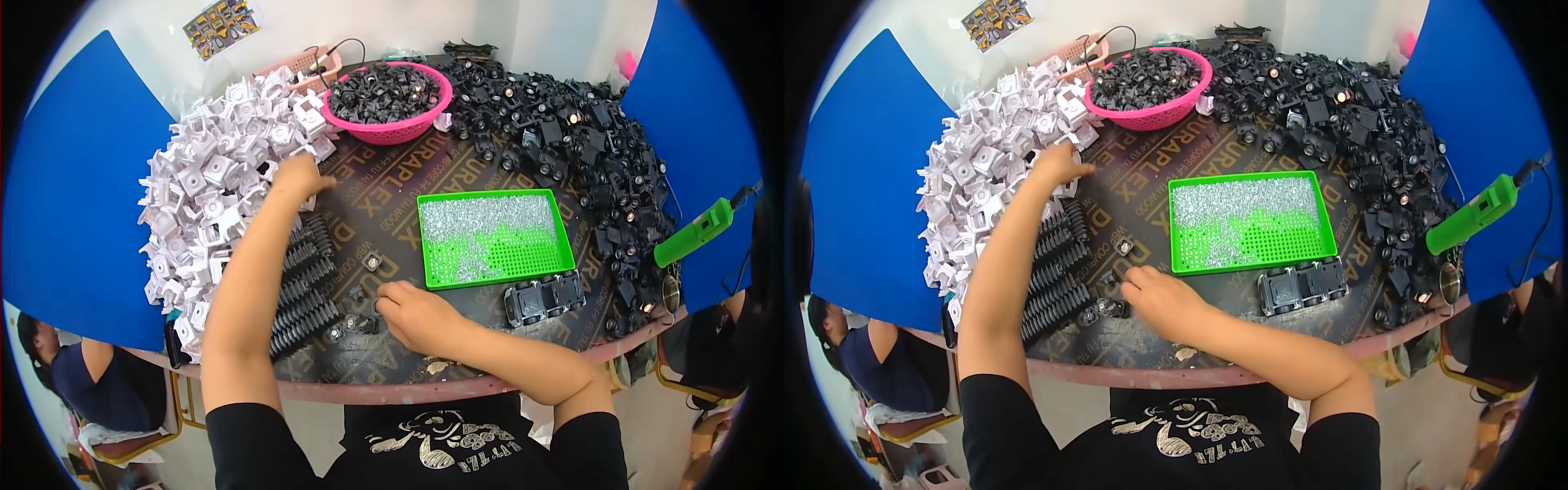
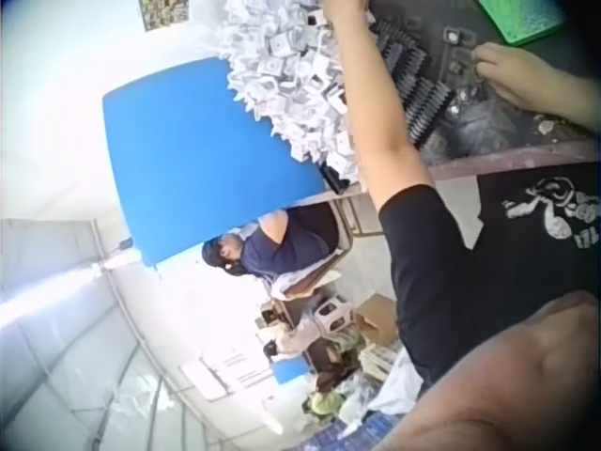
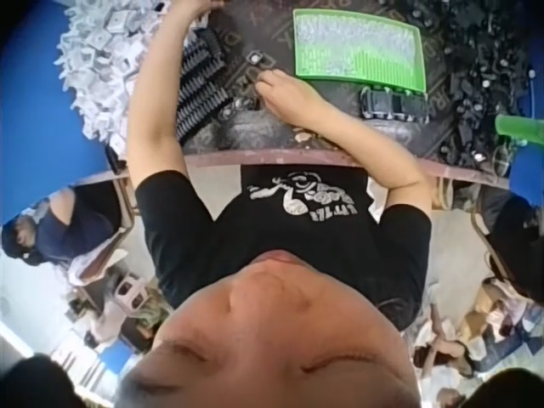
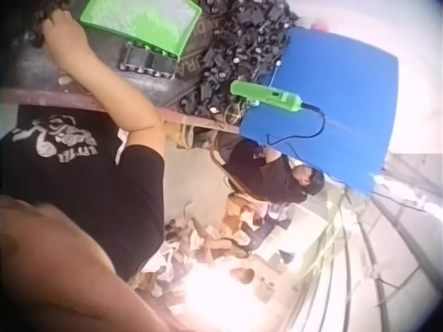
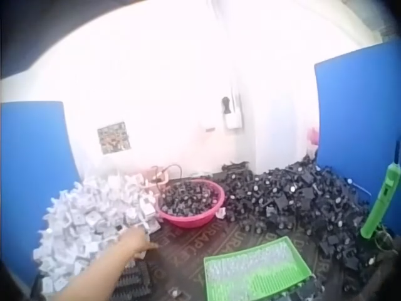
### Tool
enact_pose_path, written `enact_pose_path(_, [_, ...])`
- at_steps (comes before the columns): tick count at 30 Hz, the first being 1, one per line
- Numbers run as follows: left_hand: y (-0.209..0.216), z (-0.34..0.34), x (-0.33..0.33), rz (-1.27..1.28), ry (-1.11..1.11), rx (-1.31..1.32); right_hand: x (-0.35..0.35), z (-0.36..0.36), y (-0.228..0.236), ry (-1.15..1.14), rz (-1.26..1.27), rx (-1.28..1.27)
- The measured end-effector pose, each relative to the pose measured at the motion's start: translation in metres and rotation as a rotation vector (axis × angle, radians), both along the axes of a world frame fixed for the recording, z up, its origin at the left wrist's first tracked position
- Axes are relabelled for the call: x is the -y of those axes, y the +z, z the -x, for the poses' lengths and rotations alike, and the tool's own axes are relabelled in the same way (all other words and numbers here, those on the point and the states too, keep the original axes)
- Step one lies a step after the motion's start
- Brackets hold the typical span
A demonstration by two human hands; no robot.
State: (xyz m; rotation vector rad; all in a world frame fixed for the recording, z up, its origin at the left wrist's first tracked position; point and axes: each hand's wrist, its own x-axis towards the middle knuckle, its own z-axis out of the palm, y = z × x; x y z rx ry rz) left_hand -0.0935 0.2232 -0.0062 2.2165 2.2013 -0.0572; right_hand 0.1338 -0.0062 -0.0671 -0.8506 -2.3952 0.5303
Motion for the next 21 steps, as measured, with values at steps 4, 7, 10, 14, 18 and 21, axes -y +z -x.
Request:
enact_pose_path(4, [-0.033,0.014,-0.027,-0.007,0.075,-0.169,0.004,-0.005,0.025,-0.025,0.061,-0.258])
enact_pose_path(7, [-0.015,-0.006,-0.015,-0.154,0.056,0.157,0.002,-0.014,0.034,-0.096,-0.012,-0.345])
enact_pose_path(10, [0.009,0.0,-0.013,-0.195,0.03,0.963,0.003,-0.021,0.056,-0.185,-0.094,-0.434])
enact_pose_path(14, [0.047,-0.055,0.096,-0.125,-0.388,1.337,-0.003,-0.047,0.079,-0.357,-0.108,-0.663])
enact_pose_path(18, [0.032,-0.086,0.182,-0.463,-0.719,0.834,-0.01,-0.053,0.082,-0.392,0.052,-0.871])
enact_pose_path(21, [-0.004,-0.093,0.204,-0.588,-0.632,1.067,-0.01,-0.051,0.08,-0.347,0.07,-0.757])
